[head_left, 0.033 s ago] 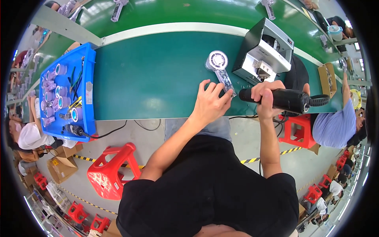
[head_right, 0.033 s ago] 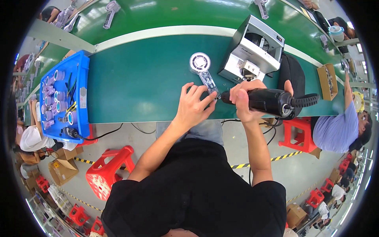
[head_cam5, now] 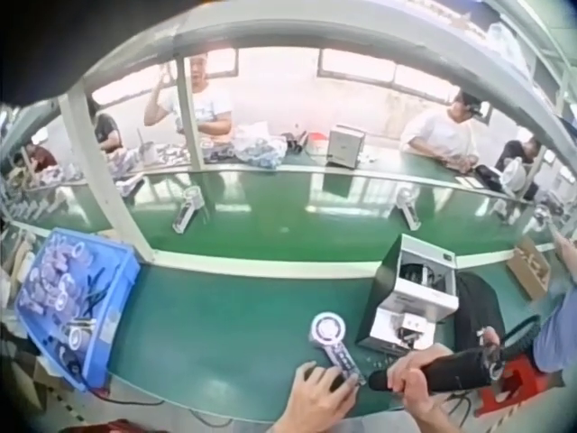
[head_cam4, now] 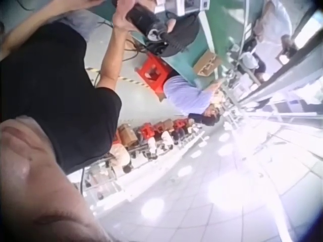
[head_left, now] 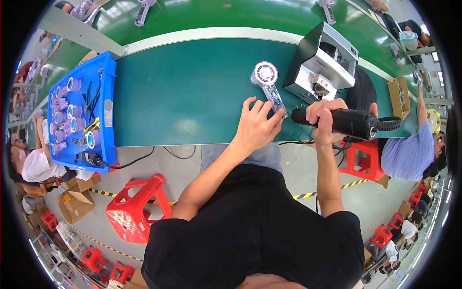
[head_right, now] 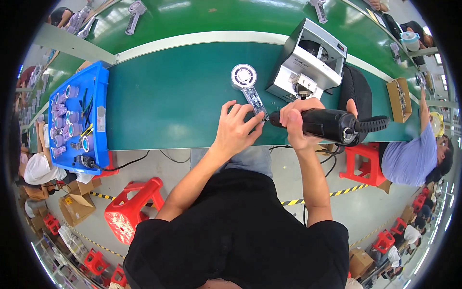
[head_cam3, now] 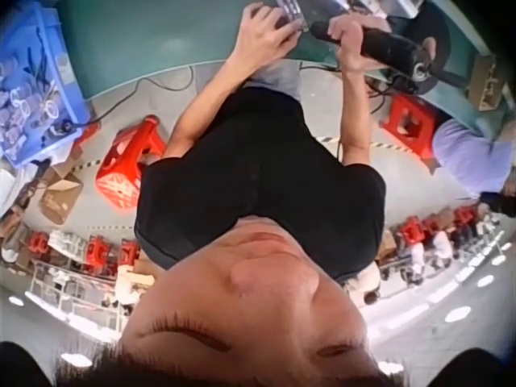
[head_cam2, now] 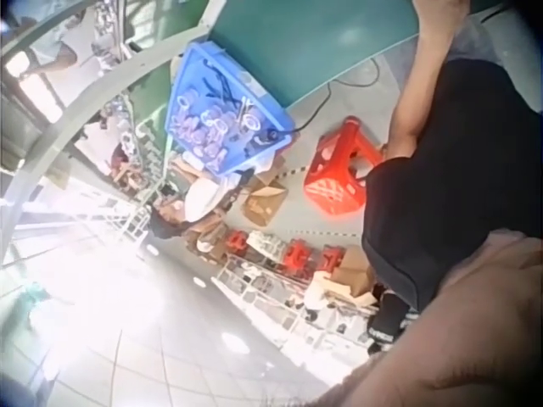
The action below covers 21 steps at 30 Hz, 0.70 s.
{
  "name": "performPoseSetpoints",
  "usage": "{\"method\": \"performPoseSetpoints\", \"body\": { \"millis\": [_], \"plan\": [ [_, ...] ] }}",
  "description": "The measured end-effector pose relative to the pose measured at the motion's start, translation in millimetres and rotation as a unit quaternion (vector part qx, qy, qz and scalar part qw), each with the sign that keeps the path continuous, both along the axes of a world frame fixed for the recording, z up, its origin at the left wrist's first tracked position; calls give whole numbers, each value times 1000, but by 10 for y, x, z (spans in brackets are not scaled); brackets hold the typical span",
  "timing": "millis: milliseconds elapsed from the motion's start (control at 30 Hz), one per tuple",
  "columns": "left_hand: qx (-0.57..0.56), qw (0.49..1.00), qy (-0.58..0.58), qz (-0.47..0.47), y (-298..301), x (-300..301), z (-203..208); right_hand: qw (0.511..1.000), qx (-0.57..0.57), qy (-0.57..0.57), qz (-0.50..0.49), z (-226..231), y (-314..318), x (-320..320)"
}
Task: Using an electric screwdriver to fasten screws into electronic components on a factory assembly line.
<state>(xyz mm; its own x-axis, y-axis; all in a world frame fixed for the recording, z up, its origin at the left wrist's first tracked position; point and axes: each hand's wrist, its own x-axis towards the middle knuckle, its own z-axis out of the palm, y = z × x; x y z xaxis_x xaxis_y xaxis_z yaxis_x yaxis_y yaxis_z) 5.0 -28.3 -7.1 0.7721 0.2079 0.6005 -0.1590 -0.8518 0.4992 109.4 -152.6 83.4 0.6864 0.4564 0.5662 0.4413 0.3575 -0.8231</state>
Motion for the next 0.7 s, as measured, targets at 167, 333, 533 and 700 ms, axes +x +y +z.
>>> {"method": "performPoseSetpoints", "body": {
  "millis": [167, 333, 533, 700],
  "plan": [
    [0, 1000, 3, -7, 0, -9, 17, 998, 26, -14, 52, -91, -108, 99],
    [12, 1000, -23, 1, 40, -15, 58, 991, 37, -9, -131, 360, -27, 150],
    [23, 999, 13, -45, 43, -24, 70, 975, 62, -100, -187, 768, 116, 549],
    [18, 998, 33, -45, 45, -26, 35, 984, 38, -75, -158, 788, 234, 666]
  ]
}}
